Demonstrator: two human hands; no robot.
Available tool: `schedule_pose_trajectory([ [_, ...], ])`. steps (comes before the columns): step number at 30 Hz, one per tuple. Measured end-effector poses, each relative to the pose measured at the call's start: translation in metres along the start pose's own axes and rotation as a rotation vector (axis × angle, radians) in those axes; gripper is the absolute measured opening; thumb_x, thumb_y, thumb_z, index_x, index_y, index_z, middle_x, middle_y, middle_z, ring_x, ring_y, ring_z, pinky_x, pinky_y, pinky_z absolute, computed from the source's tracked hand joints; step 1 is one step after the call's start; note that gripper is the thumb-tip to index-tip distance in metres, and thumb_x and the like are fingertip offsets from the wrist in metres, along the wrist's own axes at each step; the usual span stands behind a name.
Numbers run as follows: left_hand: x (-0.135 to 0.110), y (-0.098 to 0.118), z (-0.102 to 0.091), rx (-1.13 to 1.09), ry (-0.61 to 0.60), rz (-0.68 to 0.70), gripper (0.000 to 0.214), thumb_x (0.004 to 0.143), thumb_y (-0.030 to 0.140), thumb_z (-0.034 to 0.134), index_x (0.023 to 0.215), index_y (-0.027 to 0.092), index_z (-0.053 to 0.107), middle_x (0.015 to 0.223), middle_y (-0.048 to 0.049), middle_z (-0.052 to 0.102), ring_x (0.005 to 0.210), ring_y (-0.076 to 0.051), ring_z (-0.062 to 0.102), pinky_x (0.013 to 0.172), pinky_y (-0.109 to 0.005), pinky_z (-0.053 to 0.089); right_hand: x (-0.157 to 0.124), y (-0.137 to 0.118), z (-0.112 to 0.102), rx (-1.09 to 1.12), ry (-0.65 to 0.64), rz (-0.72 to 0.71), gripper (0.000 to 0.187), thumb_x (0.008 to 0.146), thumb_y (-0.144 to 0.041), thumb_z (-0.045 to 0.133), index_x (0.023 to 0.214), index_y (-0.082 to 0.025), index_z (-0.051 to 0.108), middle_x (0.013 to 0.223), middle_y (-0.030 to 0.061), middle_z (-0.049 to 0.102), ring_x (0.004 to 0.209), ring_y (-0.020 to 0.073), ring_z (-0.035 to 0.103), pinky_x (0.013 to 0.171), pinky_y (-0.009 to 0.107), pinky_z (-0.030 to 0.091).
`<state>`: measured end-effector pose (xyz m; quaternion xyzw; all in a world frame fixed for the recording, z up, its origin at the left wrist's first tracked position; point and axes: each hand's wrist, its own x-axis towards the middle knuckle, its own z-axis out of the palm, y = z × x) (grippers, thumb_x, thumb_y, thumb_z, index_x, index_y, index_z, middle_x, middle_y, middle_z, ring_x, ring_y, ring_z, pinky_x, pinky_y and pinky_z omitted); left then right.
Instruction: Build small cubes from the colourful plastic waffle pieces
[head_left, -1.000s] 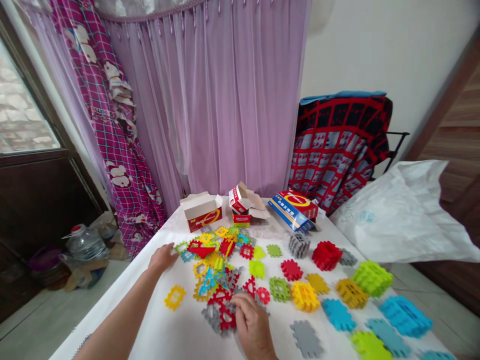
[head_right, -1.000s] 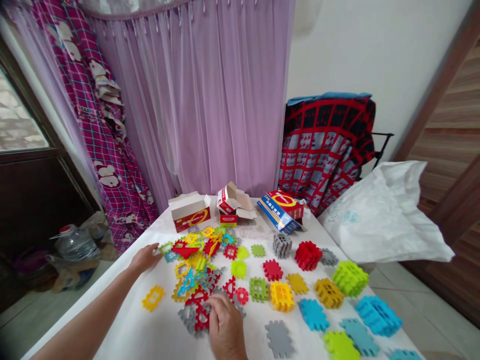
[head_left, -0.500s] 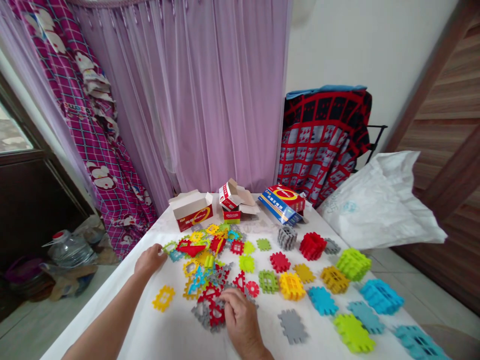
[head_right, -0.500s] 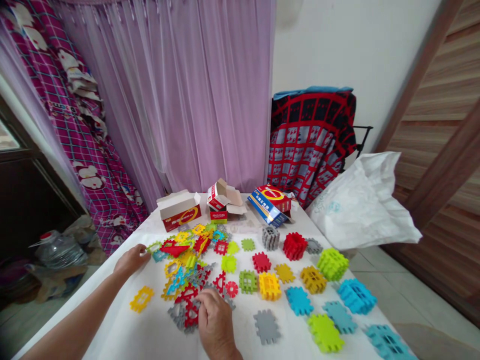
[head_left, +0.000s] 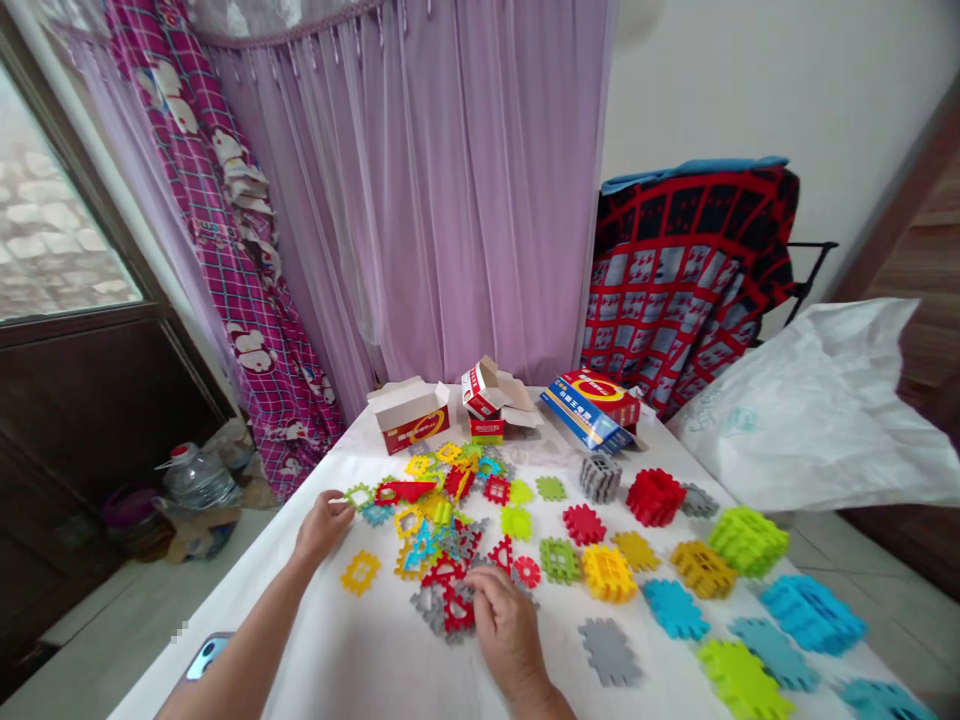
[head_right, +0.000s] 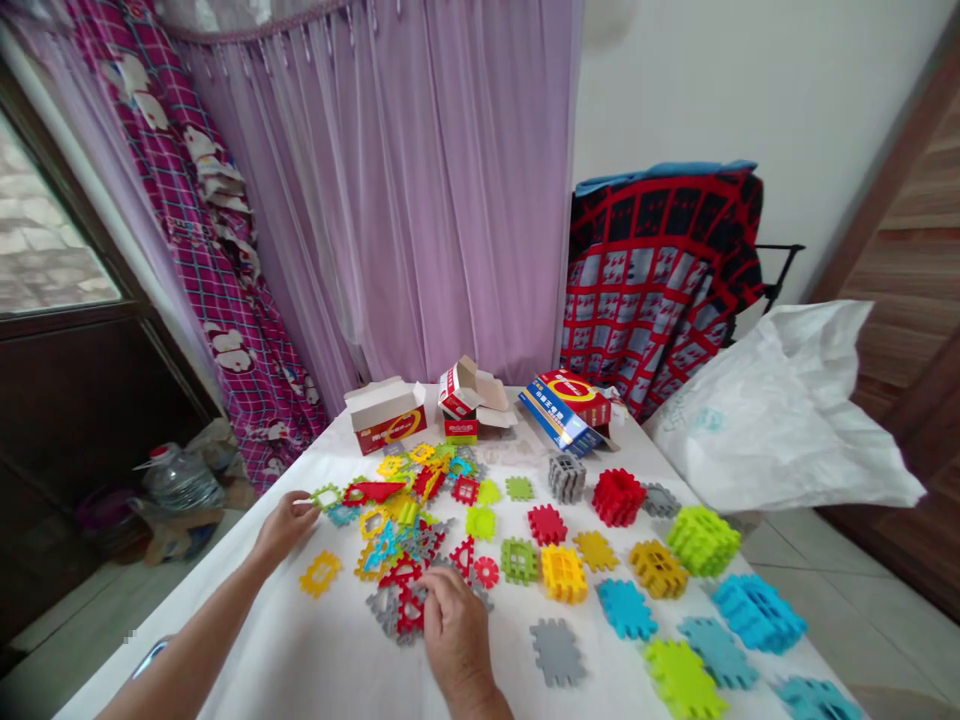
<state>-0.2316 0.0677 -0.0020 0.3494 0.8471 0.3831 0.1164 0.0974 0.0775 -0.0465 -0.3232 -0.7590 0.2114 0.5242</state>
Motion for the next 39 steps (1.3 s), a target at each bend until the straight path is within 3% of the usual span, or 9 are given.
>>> schedule_pose_trajectory([
  [6,-0.020,0.009,0.018,-0.290,0.053,-0.017,0.032,0.065,0.033,0.059,0.095,0.025,0.050,0.070,0.0034,0.067,0.060,-0.016,0.065,0.056,-0.027,0.048,-0.002,0.003,-0.001,-0.004,0.011,-0.029,0.033,0.081,-0.008,0.042,0.087,-0.023,0.071,0.087,0.0042,0.074,0.080,0.0167,0.072,0.073,0.025,0.058],
  [13,-0.022,0.023,0.000,-0.603,0.168,-0.108,0.034,0.071,0.032,0.053,0.102,0.024,0.042,0.076,0.0047,0.057,0.064,-0.011,0.064,0.061,-0.025,0.054,-0.003,0.005,-0.001,-0.018,0.014,-0.051,0.033,0.083,-0.009,0.042,0.086,-0.023,0.071,0.086,0.0042,0.075,0.081,0.0170,0.072,0.073,0.025,0.059],
  [17,-0.034,0.038,0.000,-0.730,0.051,-0.112,0.034,0.069,0.036,0.061,0.099,0.023,0.049,0.077,0.0034,0.059,0.066,-0.009,0.065,0.067,-0.024,0.057,-0.004,0.005,0.001,-0.010,0.007,-0.032,0.033,0.083,-0.009,0.042,0.087,-0.023,0.071,0.087,0.0044,0.074,0.083,0.0169,0.072,0.075,0.026,0.058],
  [25,-0.072,0.059,0.035,-0.749,-0.272,-0.185,0.029,0.063,0.032,0.071,0.085,0.020,0.056,0.068,0.0023,0.062,0.059,-0.012,0.066,0.053,-0.021,0.054,-0.006,0.005,0.001,-0.057,0.056,-0.001,0.034,0.084,-0.011,0.041,0.093,-0.023,0.072,0.090,0.0051,0.075,0.085,0.0179,0.072,0.078,0.029,0.058],
  [32,-0.080,0.064,0.040,-0.687,-0.335,-0.143,0.039,0.063,0.040,0.077,0.089,0.020,0.057,0.071,0.0042,0.063,0.056,-0.010,0.064,0.051,-0.020,0.050,-0.008,0.007,0.002,-0.032,0.057,0.028,0.031,0.089,-0.016,0.042,0.102,-0.022,0.070,0.093,0.0058,0.075,0.085,0.0179,0.072,0.079,0.029,0.058],
  [39,-0.118,0.080,0.050,-0.632,-0.537,-0.110,0.044,0.056,0.044,0.083,0.084,0.020,0.058,0.060,0.0056,0.062,0.051,-0.011,0.061,0.045,-0.020,0.045,-0.004,0.003,-0.003,0.045,0.079,0.162,0.036,0.092,-0.026,0.046,0.124,-0.017,0.060,0.100,0.0107,0.074,0.078,0.0164,0.071,0.072,0.026,0.058],
])
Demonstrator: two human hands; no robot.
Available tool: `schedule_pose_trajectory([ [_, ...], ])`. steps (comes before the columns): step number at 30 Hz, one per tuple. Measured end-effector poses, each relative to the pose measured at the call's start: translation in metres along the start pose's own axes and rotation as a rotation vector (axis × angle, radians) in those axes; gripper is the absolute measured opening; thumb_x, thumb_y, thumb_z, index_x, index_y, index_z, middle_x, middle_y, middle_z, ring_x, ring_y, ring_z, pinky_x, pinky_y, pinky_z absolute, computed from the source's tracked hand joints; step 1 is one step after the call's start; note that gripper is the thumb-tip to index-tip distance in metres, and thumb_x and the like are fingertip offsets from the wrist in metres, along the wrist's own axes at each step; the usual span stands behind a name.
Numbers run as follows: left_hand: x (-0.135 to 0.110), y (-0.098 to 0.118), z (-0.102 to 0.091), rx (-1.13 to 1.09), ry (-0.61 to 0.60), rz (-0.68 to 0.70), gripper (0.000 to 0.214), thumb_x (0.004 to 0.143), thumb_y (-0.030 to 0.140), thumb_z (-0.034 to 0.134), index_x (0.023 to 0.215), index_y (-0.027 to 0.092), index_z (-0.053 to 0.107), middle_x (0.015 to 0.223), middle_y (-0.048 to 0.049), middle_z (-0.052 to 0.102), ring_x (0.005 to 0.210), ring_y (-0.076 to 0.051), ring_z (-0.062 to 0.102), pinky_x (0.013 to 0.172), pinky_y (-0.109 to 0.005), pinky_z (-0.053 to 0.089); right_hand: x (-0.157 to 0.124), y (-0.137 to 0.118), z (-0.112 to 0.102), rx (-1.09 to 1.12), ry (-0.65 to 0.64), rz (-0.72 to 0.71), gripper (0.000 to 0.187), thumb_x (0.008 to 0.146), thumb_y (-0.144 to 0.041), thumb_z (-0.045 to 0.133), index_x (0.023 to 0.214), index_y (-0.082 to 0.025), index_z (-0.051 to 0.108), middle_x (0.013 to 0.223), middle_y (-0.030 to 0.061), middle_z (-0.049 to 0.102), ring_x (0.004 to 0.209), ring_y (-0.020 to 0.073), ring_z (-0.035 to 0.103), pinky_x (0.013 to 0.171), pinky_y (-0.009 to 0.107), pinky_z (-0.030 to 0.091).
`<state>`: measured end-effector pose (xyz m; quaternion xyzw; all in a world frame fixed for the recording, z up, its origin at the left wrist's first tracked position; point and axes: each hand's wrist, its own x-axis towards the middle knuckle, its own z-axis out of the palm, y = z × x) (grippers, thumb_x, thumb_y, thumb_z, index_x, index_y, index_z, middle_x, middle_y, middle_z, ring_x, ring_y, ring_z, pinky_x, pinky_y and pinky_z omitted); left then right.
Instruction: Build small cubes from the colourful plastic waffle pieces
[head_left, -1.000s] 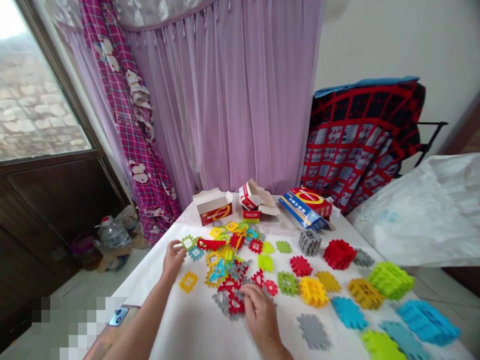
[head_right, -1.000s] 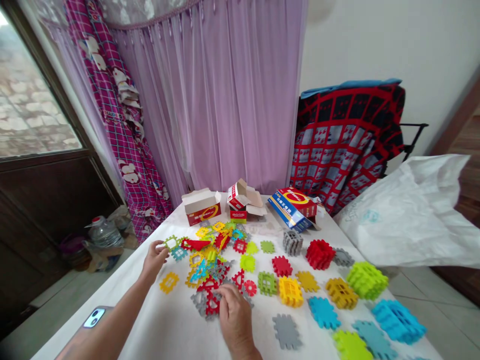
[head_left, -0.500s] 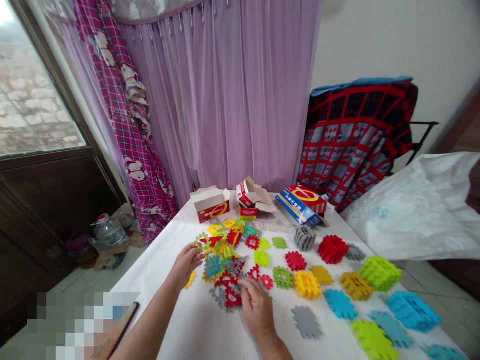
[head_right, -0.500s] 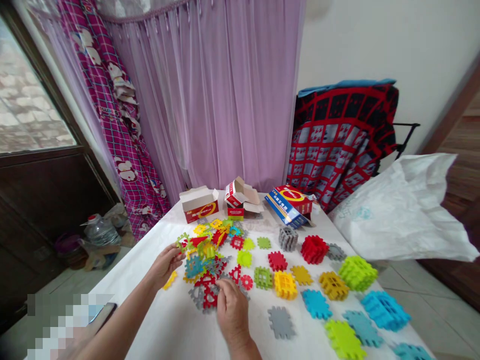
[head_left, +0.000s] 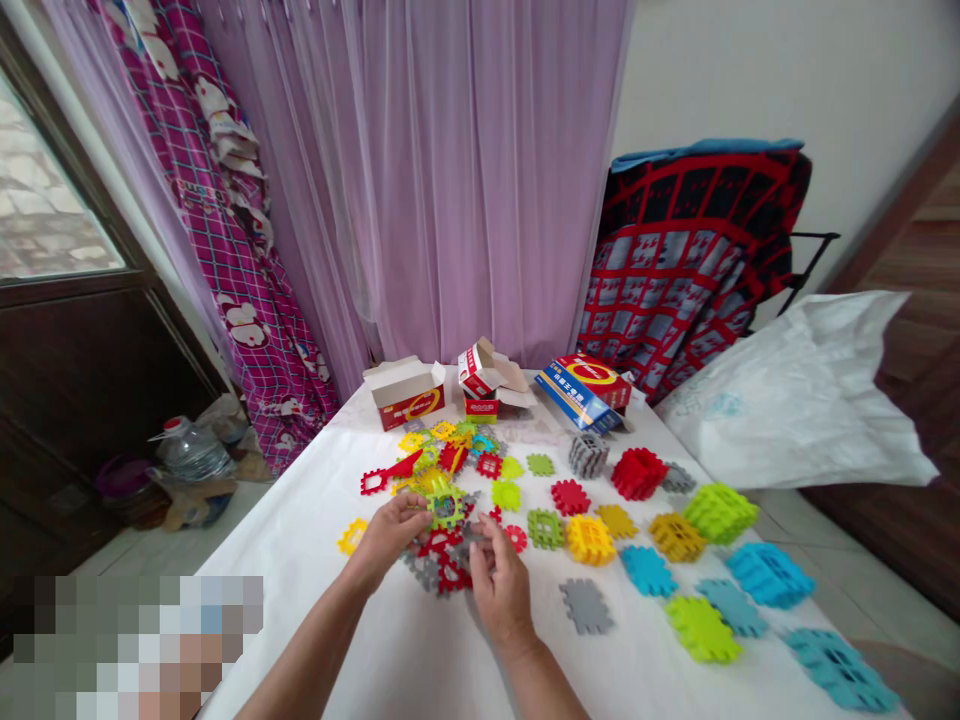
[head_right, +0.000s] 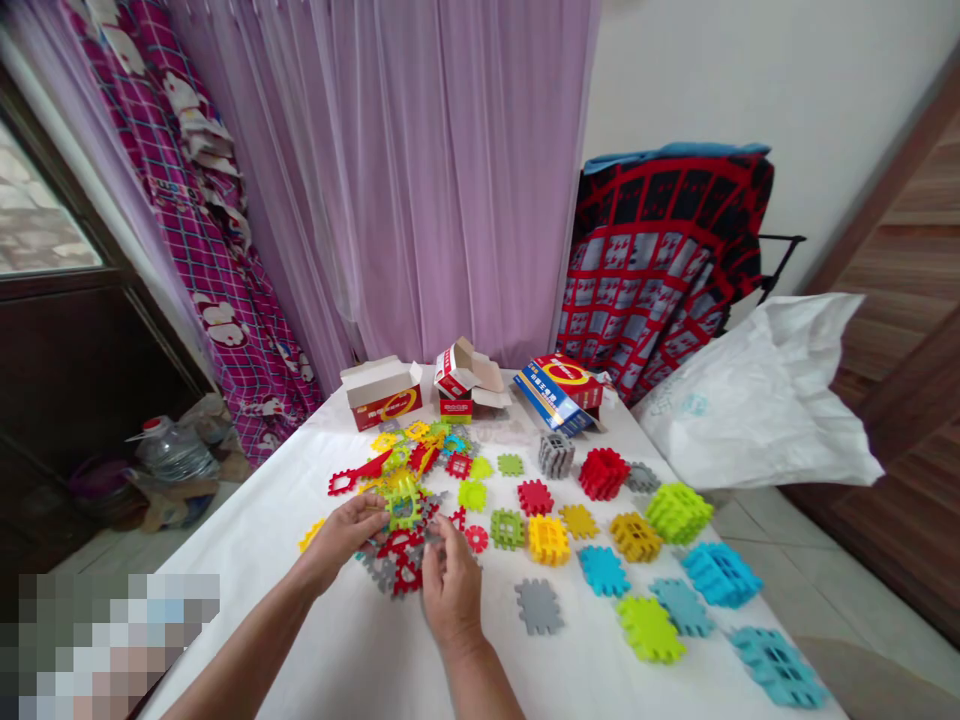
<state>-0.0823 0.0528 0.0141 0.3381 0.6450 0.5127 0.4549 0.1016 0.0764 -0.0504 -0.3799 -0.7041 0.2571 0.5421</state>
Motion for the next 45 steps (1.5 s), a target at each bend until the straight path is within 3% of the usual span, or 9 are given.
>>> schedule_pose_trajectory([
  [8,-0.018,-0.006,0.026,0.055,-0.089,-0.035,0.048,0.055,0.050,0.081,0.083,0.020,0.058,0.054,0.0076,0.057,0.046,-0.010,0.055,0.041,-0.019,0.041,0.006,-0.005,-0.003,0.220,-0.001,0.241,0.029,0.089,-0.033,0.051,0.104,-0.016,0.068,0.078,0.0055,0.074,0.064,0.0149,0.067,0.060,0.022,0.055],
  [10,-0.022,-0.005,0.029,0.067,-0.098,-0.040,0.054,0.054,0.054,0.079,0.090,0.019,0.059,0.057,0.0067,0.059,0.047,-0.011,0.056,0.040,-0.019,0.042,0.008,-0.005,-0.005,0.241,0.011,0.271,0.029,0.088,-0.033,0.051,0.103,-0.016,0.070,0.082,0.0058,0.074,0.069,0.0157,0.068,0.066,0.024,0.055],
  [14,-0.029,0.000,0.032,0.096,-0.090,-0.024,0.059,0.060,0.057,0.075,0.104,0.020,0.064,0.070,0.0032,0.065,0.056,-0.012,0.059,0.039,-0.019,0.041,0.014,-0.006,-0.013,0.201,0.034,0.212,0.025,0.088,-0.028,0.051,0.096,-0.020,0.073,0.094,0.0064,0.075,0.089,0.0179,0.068,0.084,0.028,0.053],
  [20,-0.032,0.000,0.039,0.132,-0.092,-0.021,0.053,0.057,0.059,0.074,0.089,0.017,0.068,0.053,0.0074,0.054,0.044,-0.008,0.047,0.036,-0.018,0.034,0.020,-0.011,-0.018,0.188,-0.007,0.153,0.025,0.090,-0.026,0.048,0.094,-0.021,0.072,0.091,0.0054,0.074,0.089,0.0173,0.068,0.083,0.029,0.053],
  [27,-0.036,-0.004,0.047,0.115,-0.090,-0.050,0.053,0.054,0.063,0.073,0.081,0.018,0.062,0.050,0.0076,0.054,0.041,-0.008,0.047,0.037,-0.018,0.031,0.017,-0.008,-0.014,0.148,-0.021,0.212,0.025,0.092,-0.031,0.047,0.101,-0.019,0.068,0.089,0.0058,0.074,0.080,0.0167,0.069,0.074,0.027,0.055],
  [32,-0.037,0.000,0.042,0.107,-0.047,-0.057,0.049,0.057,0.062,0.069,0.078,0.020,0.057,0.047,0.0082,0.052,0.041,-0.007,0.045,0.039,-0.017,0.030,0.023,-0.018,-0.026,-0.003,-0.180,0.019,0.029,0.085,-0.028,0.055,0.111,-0.021,0.066,0.110,0.0085,0.068,0.100,0.0191,0.065,0.090,0.031,0.053],
  [35,-0.038,0.003,0.040,0.111,-0.046,-0.054,0.047,0.056,0.060,0.070,0.076,0.020,0.058,0.046,0.0075,0.053,0.039,-0.007,0.043,0.038,-0.018,0.027,0.030,-0.026,-0.039,-0.175,-0.338,-0.059,0.052,0.073,-0.029,0.069,0.124,-0.019,0.060,0.131,0.0118,0.058,0.121,0.0254,0.054,0.103,0.039,0.045],
  [38,-0.040,0.002,0.043,0.115,-0.055,-0.034,0.043,0.057,0.057,0.070,0.073,0.019,0.059,0.044,0.0080,0.051,0.036,-0.006,0.037,0.037,-0.018,0.025,0.035,-0.034,-0.052,-0.321,-0.457,-0.088,0.068,0.069,-0.029,0.073,0.133,-0.019,0.053,0.138,0.0132,0.052,0.126,0.0287,0.048,0.106,0.044,0.041],
  [45,-0.046,-0.001,0.058,0.105,-0.096,0.023,0.041,0.055,0.057,0.071,0.069,0.020,0.060,0.048,0.0070,0.051,0.040,-0.007,0.041,0.037,-0.018,0.024,0.035,-0.046,-0.063,-0.460,-0.541,-0.117,0.054,0.070,-0.031,0.074,0.122,-0.024,0.061,0.131,0.0100,0.056,0.119,0.0280,0.051,0.101,0.044,0.041],
])
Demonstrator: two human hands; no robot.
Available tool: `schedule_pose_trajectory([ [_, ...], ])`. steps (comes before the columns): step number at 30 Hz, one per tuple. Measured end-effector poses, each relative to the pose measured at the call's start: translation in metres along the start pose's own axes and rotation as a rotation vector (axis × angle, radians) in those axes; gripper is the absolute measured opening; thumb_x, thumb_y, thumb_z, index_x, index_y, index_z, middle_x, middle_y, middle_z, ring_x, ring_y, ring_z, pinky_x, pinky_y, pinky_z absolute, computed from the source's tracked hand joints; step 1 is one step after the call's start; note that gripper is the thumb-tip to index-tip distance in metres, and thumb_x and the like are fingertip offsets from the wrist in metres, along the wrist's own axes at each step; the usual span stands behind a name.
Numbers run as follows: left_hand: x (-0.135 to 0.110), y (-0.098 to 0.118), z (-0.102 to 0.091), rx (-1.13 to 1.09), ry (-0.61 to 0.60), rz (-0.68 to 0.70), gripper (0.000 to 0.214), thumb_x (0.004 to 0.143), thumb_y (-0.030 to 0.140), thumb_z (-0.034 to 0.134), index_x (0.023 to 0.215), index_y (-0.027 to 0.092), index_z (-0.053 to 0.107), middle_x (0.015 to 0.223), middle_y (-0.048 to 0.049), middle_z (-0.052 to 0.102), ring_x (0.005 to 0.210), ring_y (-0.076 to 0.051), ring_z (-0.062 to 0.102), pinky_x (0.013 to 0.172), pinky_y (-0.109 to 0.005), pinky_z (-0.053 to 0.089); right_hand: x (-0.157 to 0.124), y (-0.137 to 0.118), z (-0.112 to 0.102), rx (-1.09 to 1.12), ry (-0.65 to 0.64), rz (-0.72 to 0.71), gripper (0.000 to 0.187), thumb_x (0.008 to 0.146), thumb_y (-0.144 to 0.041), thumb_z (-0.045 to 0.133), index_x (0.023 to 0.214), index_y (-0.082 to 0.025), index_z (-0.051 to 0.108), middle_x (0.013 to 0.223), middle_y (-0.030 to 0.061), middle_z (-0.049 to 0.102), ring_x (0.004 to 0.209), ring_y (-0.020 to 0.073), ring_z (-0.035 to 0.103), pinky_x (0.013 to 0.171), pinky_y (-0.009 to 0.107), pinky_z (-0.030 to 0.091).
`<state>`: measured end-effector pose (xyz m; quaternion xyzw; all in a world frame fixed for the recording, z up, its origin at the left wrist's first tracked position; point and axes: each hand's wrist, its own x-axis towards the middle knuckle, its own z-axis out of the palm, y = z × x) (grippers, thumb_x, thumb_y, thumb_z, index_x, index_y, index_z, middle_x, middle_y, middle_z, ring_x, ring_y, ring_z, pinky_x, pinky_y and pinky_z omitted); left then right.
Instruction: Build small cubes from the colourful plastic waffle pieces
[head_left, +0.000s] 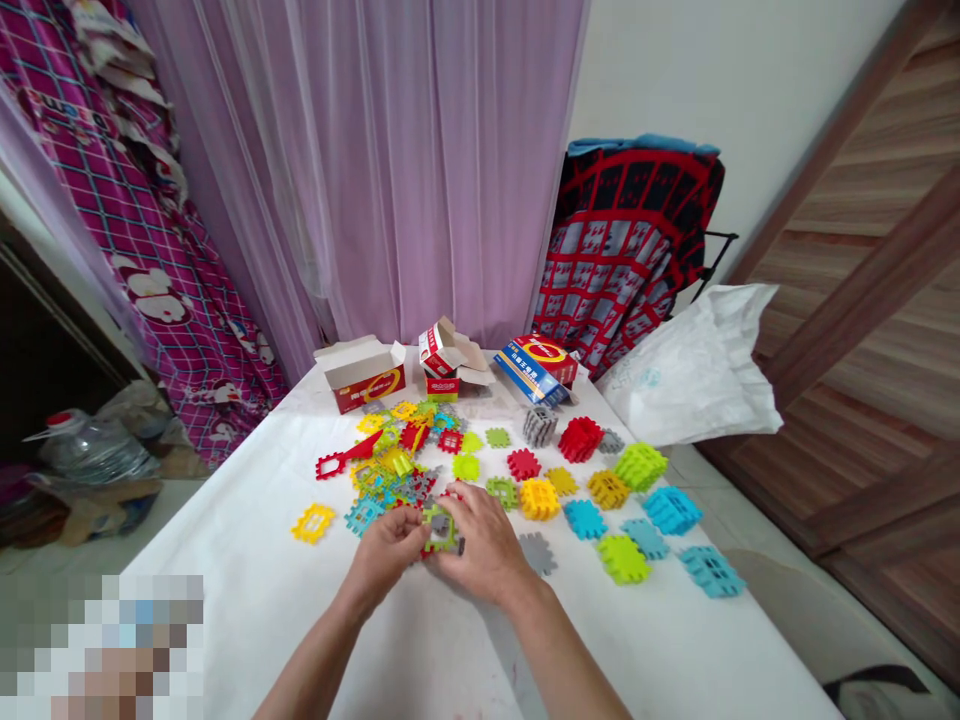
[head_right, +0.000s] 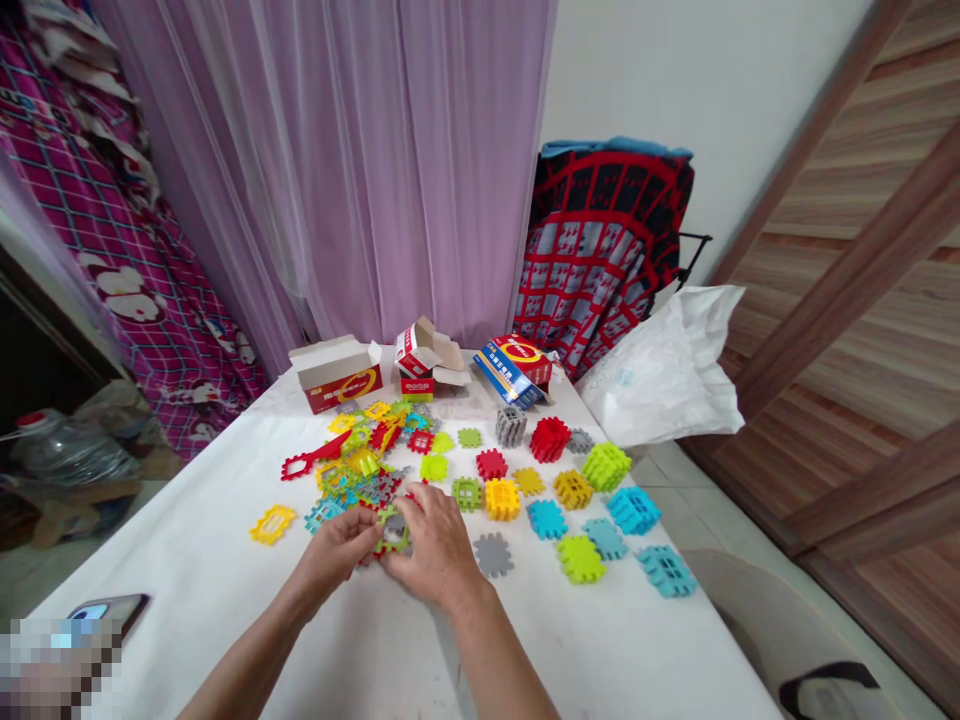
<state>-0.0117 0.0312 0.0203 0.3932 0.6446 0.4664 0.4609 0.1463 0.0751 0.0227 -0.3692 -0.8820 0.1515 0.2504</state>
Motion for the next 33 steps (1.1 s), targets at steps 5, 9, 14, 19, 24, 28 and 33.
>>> schedule_pose_trajectory([
  [5,-0.002,-0.005,-0.014,0.085,0.013,0.103,0.044,0.068,0.061,0.060,0.082,0.020,0.067,0.057,0.0030,0.061,0.049,-0.012,0.053,0.045,-0.022,0.040,0.010,0.025,-0.036,-0.102,-0.051,0.099,0.052,0.070,-0.035,0.074,0.120,-0.025,0.065,0.139,0.0107,0.050,0.129,0.0287,0.044,0.107,0.045,0.034],
  [9,-0.005,-0.030,-0.040,0.277,0.324,0.321,0.039,0.077,0.057,0.054,0.092,0.024,0.069,0.069,0.0001,0.070,0.062,-0.016,0.064,0.062,-0.027,0.050,0.030,0.062,-0.078,-0.261,-0.117,0.275,0.055,0.069,-0.041,0.074,0.122,-0.027,0.066,0.155,0.0111,0.032,0.144,0.0333,0.022,0.112,0.052,0.023],
  [14,-0.011,-0.056,-0.058,0.327,0.524,0.441,0.036,0.079,0.052,0.055,0.097,0.023,0.068,0.076,-0.0019,0.072,0.064,-0.016,0.065,0.062,-0.026,0.052,0.043,0.080,-0.085,-0.387,-0.327,0.247,0.057,0.065,-0.046,0.077,0.119,-0.031,0.068,0.160,0.0087,0.023,0.148,0.0345,0.006,0.114,0.055,0.006],
  [19,-0.007,-0.058,-0.062,0.286,0.523,0.441,0.039,0.080,0.054,0.054,0.098,0.023,0.067,0.083,-0.0038,0.074,0.065,-0.015,0.065,0.062,-0.025,0.053,0.041,0.082,-0.064,-0.450,-0.394,0.246,0.054,0.065,-0.047,0.077,0.116,-0.032,0.069,0.162,0.0053,0.020,0.148,0.0340,0.003,0.114,0.055,-0.003],
  [24,-0.002,-0.064,-0.062,0.254,0.490,0.428,0.041,0.080,0.055,0.054,0.101,0.022,0.067,0.084,-0.0040,0.073,0.066,-0.015,0.066,0.060,-0.024,0.053,0.043,0.087,-0.061,-0.471,-0.406,0.244,0.055,0.065,-0.049,0.076,0.116,-0.030,0.070,0.161,0.0076,0.021,0.148,0.0349,0.002,0.113,0.057,-0.006],
  [28,-0.002,-0.068,-0.062,0.248,0.492,0.413,0.043,0.080,0.057,0.054,0.100,0.022,0.067,0.082,-0.0037,0.073,0.064,-0.015,0.065,0.059,-0.024,0.053,0.044,0.089,-0.061,-0.483,-0.425,0.245,0.055,0.065,-0.048,0.076,0.116,-0.029,0.070,0.161,0.0094,0.023,0.148,0.0352,0.001,0.113,0.058,-0.005],
  [33,-0.002,-0.068,-0.062,0.258,0.486,0.405,0.041,0.080,0.056,0.055,0.102,0.022,0.067,0.080,-0.0026,0.073,0.064,-0.015,0.066,0.061,-0.025,0.053,0.043,0.088,-0.061,-0.497,-0.432,0.225,0.056,0.065,-0.047,0.075,0.117,-0.026,0.069,0.161,0.0114,0.022,0.148,0.0353,0.002,0.113,0.058,-0.006],
])
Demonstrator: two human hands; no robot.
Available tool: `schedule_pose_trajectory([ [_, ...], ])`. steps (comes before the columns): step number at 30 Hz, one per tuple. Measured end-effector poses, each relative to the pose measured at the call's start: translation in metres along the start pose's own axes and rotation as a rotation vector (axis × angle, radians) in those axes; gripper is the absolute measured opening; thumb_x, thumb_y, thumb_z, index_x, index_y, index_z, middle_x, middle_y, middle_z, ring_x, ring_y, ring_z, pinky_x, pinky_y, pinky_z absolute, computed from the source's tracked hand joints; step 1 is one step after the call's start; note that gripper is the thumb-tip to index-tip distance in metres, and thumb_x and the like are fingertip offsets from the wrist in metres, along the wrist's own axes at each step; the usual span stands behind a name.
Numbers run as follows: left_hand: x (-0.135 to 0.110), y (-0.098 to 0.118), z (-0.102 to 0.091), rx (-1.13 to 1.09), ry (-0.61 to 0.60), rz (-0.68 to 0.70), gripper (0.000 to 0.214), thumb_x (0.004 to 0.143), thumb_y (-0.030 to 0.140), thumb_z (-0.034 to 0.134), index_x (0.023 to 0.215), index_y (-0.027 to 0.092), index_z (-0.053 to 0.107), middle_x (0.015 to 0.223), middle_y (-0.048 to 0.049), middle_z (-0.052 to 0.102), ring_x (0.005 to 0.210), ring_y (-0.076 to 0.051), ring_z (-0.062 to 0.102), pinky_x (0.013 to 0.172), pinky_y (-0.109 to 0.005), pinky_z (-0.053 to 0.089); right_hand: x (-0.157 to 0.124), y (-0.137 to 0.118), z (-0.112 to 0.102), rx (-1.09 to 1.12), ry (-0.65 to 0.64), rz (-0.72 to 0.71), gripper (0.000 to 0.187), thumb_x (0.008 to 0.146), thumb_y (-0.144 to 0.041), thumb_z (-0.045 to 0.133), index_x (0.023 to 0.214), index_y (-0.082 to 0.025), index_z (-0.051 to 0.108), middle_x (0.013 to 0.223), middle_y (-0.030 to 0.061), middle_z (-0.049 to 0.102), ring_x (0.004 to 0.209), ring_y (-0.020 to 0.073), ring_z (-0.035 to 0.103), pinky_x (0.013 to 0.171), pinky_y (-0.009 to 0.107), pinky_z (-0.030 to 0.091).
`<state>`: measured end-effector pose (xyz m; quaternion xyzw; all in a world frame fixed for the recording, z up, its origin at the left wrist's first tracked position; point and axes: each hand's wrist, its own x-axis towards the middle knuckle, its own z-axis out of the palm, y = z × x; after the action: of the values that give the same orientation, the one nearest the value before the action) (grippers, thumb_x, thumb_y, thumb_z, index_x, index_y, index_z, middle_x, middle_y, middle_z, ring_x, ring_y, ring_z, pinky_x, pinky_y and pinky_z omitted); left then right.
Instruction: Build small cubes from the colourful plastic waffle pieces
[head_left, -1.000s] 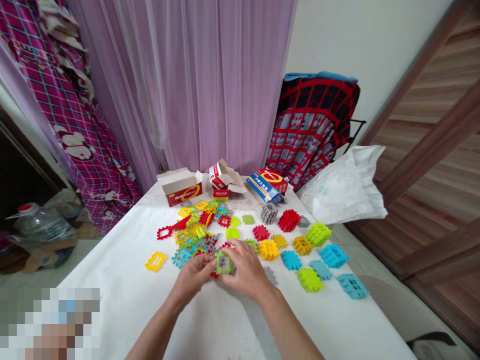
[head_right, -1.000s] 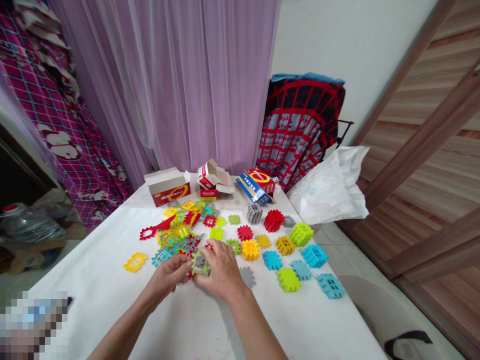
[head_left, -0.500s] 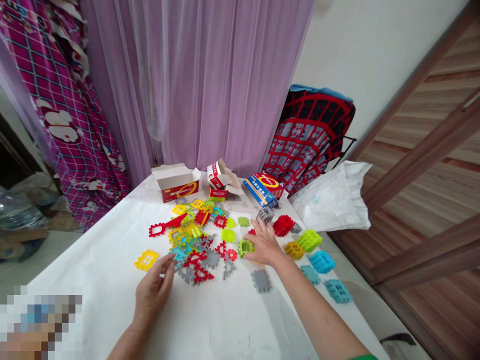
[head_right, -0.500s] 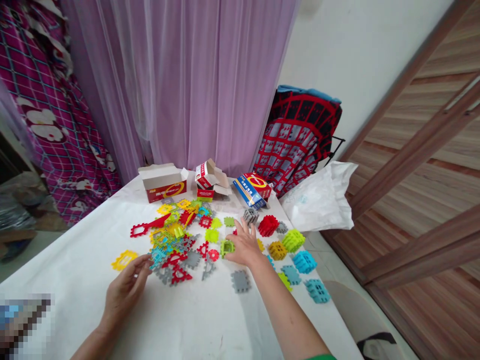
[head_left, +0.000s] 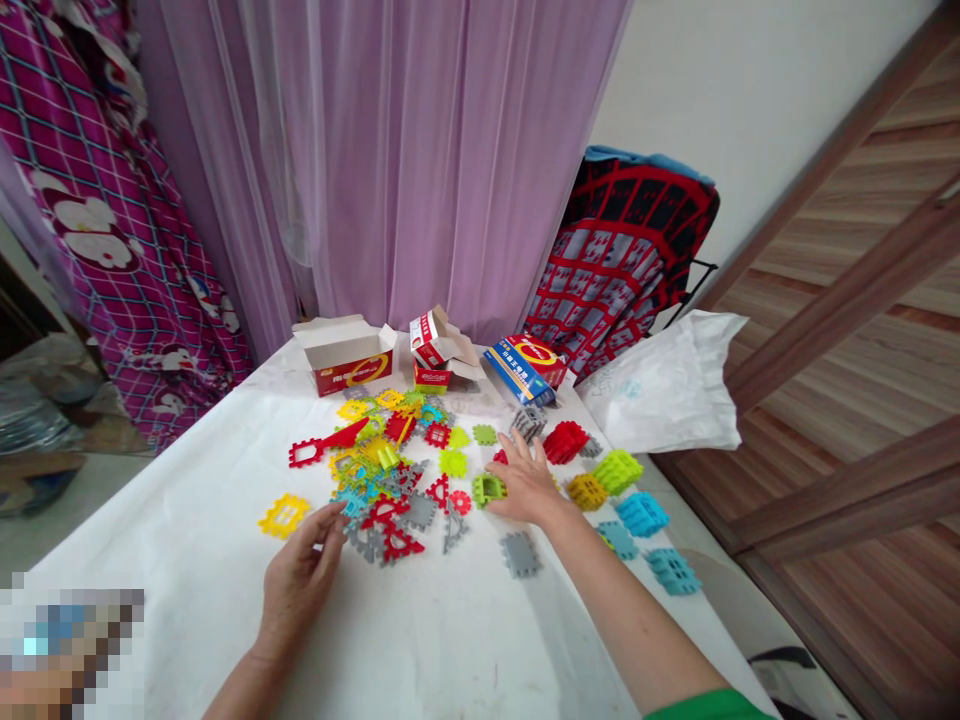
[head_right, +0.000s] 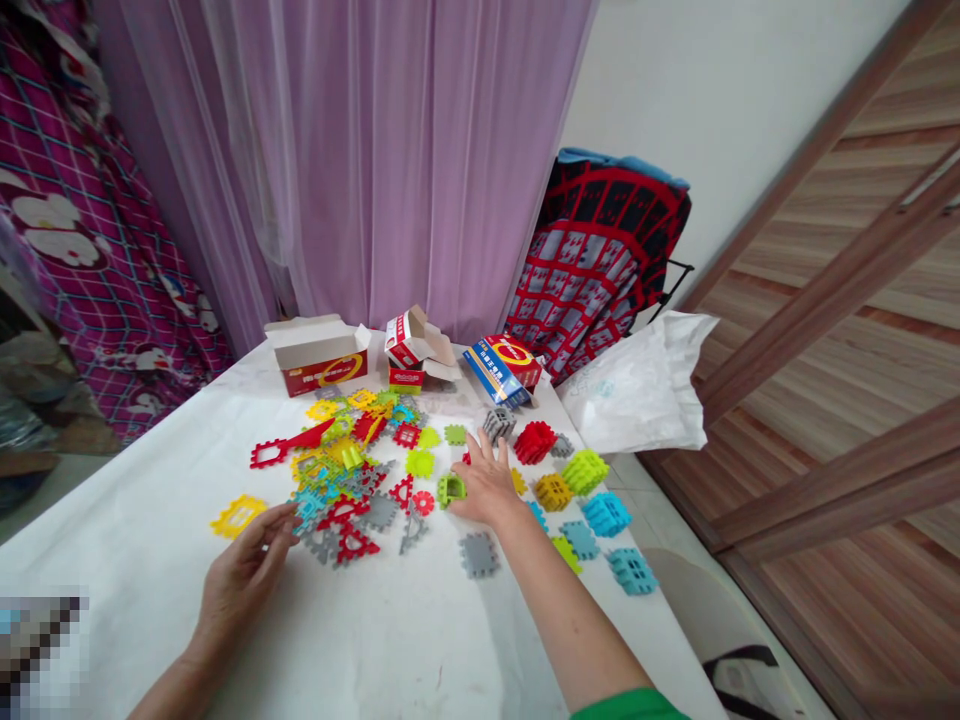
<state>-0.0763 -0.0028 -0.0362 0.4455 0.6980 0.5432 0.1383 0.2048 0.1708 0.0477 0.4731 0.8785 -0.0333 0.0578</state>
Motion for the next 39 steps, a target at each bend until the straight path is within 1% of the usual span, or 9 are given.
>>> schedule_pose_trajectory([
  [5,0.000,-0.001,0.000,0.017,-0.009,0.001,0.042,0.081,0.056,0.053,0.102,0.023,0.066,0.079,-0.0024,0.072,0.064,-0.016,0.066,0.062,-0.026,0.053,0.002,-0.003,-0.005,-0.037,-0.011,-0.040,0.058,0.064,-0.044,0.075,0.117,-0.021,0.069,0.160,0.0134,0.023,0.148,0.0346,0.005,0.115,0.056,-0.005],
  [9,0.000,-0.004,-0.001,0.041,-0.029,-0.022,0.043,0.080,0.058,0.053,0.102,0.024,0.065,0.083,-0.0031,0.073,0.065,-0.015,0.066,0.062,-0.026,0.054,0.007,-0.007,-0.009,-0.081,-0.069,-0.058,0.054,0.063,-0.040,0.074,0.112,-0.018,0.071,0.159,0.0137,0.025,0.148,0.0359,0.004,0.115,0.056,-0.004],
  [12,0.000,-0.004,-0.002,0.049,-0.040,-0.026,0.042,0.081,0.056,0.052,0.104,0.023,0.065,0.085,-0.0038,0.073,0.065,-0.015,0.067,0.062,-0.026,0.054,0.010,-0.009,-0.009,-0.100,-0.082,-0.065,0.050,0.063,-0.037,0.074,0.109,-0.016,0.072,0.158,0.0143,0.027,0.148,0.0376,0.004,0.116,0.057,-0.003],
  [15,0.000,-0.003,-0.002,0.045,-0.046,-0.026,0.041,0.082,0.054,0.052,0.105,0.023,0.065,0.087,-0.0045,0.073,0.067,-0.016,0.067,0.063,-0.026,0.054,0.010,-0.011,-0.010,-0.106,-0.093,-0.065,0.049,0.064,-0.035,0.073,0.108,-0.014,0.072,0.159,0.0157,0.025,0.148,0.0370,0.006,0.116,0.056,-0.003],
  [18,0.000,-0.001,-0.002,0.024,-0.053,-0.031,0.043,0.082,0.056,0.052,0.106,0.023,0.065,0.089,-0.0046,0.073,0.068,-0.016,0.068,0.062,-0.025,0.054,0.009,-0.012,-0.011,-0.092,-0.101,-0.059,0.049,0.064,-0.035,0.073,0.109,-0.014,0.071,0.159,0.0159,0.025,0.148,0.0362,0.007,0.116,0.055,-0.003],
  [23,0.001,0.001,-0.001,0.024,-0.034,-0.034,0.045,0.081,0.059,0.052,0.105,0.024,0.065,0.085,-0.0030,0.073,0.066,-0.016,0.067,0.061,-0.025,0.055,0.007,-0.013,-0.013,-0.083,-0.102,-0.057,0.047,0.066,-0.036,0.072,0.108,-0.016,0.071,0.159,0.0150,0.026,0.148,0.0345,0.008,0.117,0.054,-0.002],
  [29,0.001,0.003,-0.002,0.031,-0.031,-0.024,0.043,0.081,0.057,0.053,0.104,0.023,0.066,0.082,-0.0025,0.073,0.063,-0.015,0.067,0.058,-0.025,0.053,0.010,-0.010,-0.006,-0.064,-0.099,-0.065,0.047,0.065,-0.038,0.073,0.108,-0.018,0.070,0.159,0.0127,0.026,0.149,0.0339,0.003,0.116,0.055,-0.003],
  [35,0.001,0.004,-0.002,0.017,-0.022,-0.023,0.043,0.081,0.057,0.054,0.103,0.023,0.067,0.078,-0.0020,0.072,0.062,-0.015,0.066,0.057,-0.024,0.052,0.010,-0.009,-0.004,-0.055,-0.107,-0.071,0.049,0.065,-0.038,0.073,0.108,-0.016,0.070,0.158,0.0144,0.027,0.149,0.0342,0.004,0.116,0.055,-0.004],
  [39,0.001,0.002,-0.002,0.016,-0.014,-0.012,0.041,0.081,0.055,0.054,0.103,0.023,0.066,0.078,-0.0020,0.071,0.063,-0.015,0.066,0.058,-0.024,0.052,0.010,-0.011,-0.005,-0.050,-0.120,-0.067,0.048,0.064,-0.037,0.074,0.108,-0.017,0.070,0.158,0.0137,0.027,0.149,0.0347,0.005,0.116,0.055,-0.003],
])
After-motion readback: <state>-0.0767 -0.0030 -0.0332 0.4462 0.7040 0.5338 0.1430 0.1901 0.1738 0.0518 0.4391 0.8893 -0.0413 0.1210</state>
